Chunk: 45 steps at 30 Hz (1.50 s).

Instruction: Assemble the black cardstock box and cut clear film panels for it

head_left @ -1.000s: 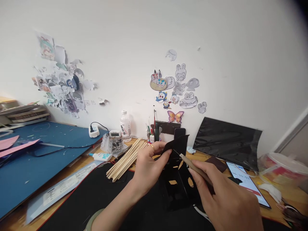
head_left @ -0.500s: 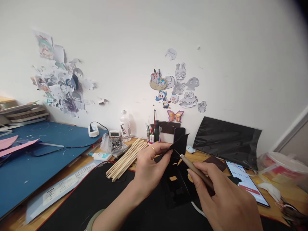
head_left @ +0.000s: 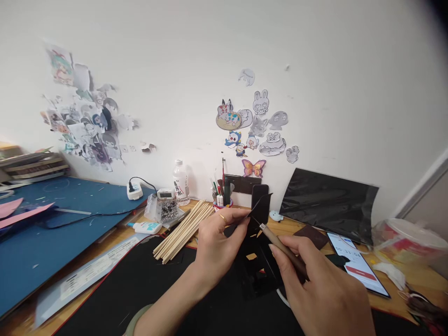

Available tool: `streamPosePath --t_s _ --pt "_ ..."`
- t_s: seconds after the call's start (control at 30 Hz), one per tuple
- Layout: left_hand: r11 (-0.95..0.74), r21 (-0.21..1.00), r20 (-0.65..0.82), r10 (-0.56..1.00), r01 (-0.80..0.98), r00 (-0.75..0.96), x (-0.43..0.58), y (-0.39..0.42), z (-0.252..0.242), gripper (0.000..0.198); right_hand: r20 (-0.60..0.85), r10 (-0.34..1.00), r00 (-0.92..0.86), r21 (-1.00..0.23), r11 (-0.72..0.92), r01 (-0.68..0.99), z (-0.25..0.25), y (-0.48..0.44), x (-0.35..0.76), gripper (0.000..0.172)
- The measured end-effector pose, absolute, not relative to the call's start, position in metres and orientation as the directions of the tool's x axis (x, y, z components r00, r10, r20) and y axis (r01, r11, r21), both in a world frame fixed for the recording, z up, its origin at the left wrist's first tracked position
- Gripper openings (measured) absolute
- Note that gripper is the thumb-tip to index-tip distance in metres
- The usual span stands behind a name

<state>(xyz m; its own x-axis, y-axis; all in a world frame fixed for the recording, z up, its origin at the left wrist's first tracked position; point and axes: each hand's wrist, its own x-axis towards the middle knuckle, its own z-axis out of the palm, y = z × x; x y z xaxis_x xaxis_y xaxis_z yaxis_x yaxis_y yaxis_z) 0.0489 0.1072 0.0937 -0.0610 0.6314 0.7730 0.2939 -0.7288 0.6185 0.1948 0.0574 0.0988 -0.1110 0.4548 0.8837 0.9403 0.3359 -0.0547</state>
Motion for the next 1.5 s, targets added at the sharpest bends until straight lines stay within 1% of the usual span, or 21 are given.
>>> streamPosePath --t_s 0.2,0.33,0.47,0.53,0.63,0.67,0.7,0.73,0.77,0.83,0.87,0.93,0.97,1.0,1.07,1.17,1.23,1.37,1.43,1.47,1.5 --pt "-0.728 0.615 0.774 0.631 0.303 -0.056 0.050 0.108 0.092 0.010 0.868 0.482 -0.116 -0.070 0.351 0.934 0.099 0.057 0.195 0.032" --pt "-0.733 0.601 0.784 0.619 0.318 -0.054 0.050 0.108 0.093 0.010 0.860 0.500 -0.101 -0.092 0.346 0.934 0.099 0.058 0.196 0.028" --pt "-0.706 0.627 0.761 0.645 0.330 -0.066 0.050 0.107 0.095 0.011 0.853 0.514 -0.091 -0.118 0.360 0.926 0.099 0.059 0.198 0.024" --pt "-0.695 0.624 0.760 0.647 0.358 -0.067 0.051 0.108 0.093 0.011 0.826 0.557 -0.085 -0.160 0.376 0.913 0.099 0.059 0.198 0.025" --pt "-0.703 0.561 0.807 0.582 0.438 -0.101 0.050 0.113 0.087 0.013 0.733 0.677 -0.070 -0.270 0.384 0.883 0.101 0.059 0.199 0.026" --pt "-0.693 0.561 0.810 0.573 0.452 -0.126 0.049 0.116 0.086 0.013 0.706 0.706 -0.052 -0.297 0.362 0.884 0.102 0.058 0.199 0.027" --pt "-0.675 0.592 0.791 0.593 0.441 -0.154 0.048 0.118 0.085 0.014 0.688 0.726 -0.023 -0.317 0.328 0.890 0.103 0.058 0.201 0.027" --pt "-0.648 0.653 0.745 0.642 0.391 -0.180 0.047 0.119 0.086 0.015 0.673 0.740 0.015 -0.330 0.281 0.901 0.105 0.059 0.204 0.027" --pt "-0.612 0.731 0.675 0.712 0.302 -0.193 0.046 0.120 0.087 0.017 0.654 0.754 0.061 -0.339 0.220 0.915 0.106 0.060 0.207 0.027" --pt "-0.504 0.862 0.507 0.846 0.062 -0.164 0.044 0.121 0.093 0.019 0.580 0.799 0.157 -0.343 0.066 0.937 0.109 0.067 0.217 0.026" --pt "-0.448 0.893 0.439 0.889 -0.047 -0.129 0.043 0.120 0.097 0.019 0.522 0.829 0.199 -0.332 -0.018 0.943 0.108 0.072 0.224 0.025" --pt "-0.364 0.912 0.360 0.931 -0.191 -0.057 0.041 0.119 0.103 0.019 0.390 0.884 0.258 -0.280 -0.154 0.948 0.103 0.087 0.237 0.025" --pt "-0.334 0.914 0.339 0.941 -0.232 -0.019 0.041 0.119 0.106 0.019 0.336 0.906 0.259 -0.237 -0.185 0.954 0.098 0.095 0.243 0.024" --pt "-0.306 0.915 0.322 0.947 -0.264 0.018 0.040 0.119 0.107 0.019 0.296 0.922 0.250 -0.203 -0.195 0.960 0.090 0.104 0.248 0.023" --pt "-0.259 0.914 0.298 0.951 -0.311 0.084 0.040 0.119 0.108 0.017 0.217 0.955 0.201 -0.185 -0.161 0.969 0.070 0.119 0.255 0.022" --pt "-0.209 0.914 0.272 0.951 -0.348 0.143 0.040 0.119 0.107 0.016 0.151 0.981 0.118 -0.257 -0.077 0.963 0.039 0.136 0.257 0.021" --pt "-0.177 0.918 0.250 0.953 -0.354 0.171 0.039 0.118 0.107 0.015 0.149 0.984 0.099 -0.308 -0.049 0.950 0.026 0.142 0.256 0.024" --pt "-0.111 0.930 0.195 0.957 -0.352 0.214 0.040 0.118 0.106 0.017 0.188 0.981 0.049 -0.451 0.041 0.892 0.033 0.143 0.253 0.034" --pt "-0.075 0.944 0.161 0.955 -0.321 0.248 0.042 0.120 0.103 0.019 0.188 0.982 -0.015 -0.579 0.123 0.806 0.049 0.137 0.251 0.040" --pt "-0.062 0.955 0.143 0.953 -0.291 0.266 0.043 0.122 0.101 0.020 0.190 0.981 -0.049 -0.668 0.165 0.726 0.057 0.133 0.249 0.043" --pt "-0.059 0.967 0.130 0.951 -0.250 0.281 0.044 0.123 0.098 0.020 0.199 0.977 -0.076 -0.775 0.204 0.598 0.065 0.128 0.247 0.045"
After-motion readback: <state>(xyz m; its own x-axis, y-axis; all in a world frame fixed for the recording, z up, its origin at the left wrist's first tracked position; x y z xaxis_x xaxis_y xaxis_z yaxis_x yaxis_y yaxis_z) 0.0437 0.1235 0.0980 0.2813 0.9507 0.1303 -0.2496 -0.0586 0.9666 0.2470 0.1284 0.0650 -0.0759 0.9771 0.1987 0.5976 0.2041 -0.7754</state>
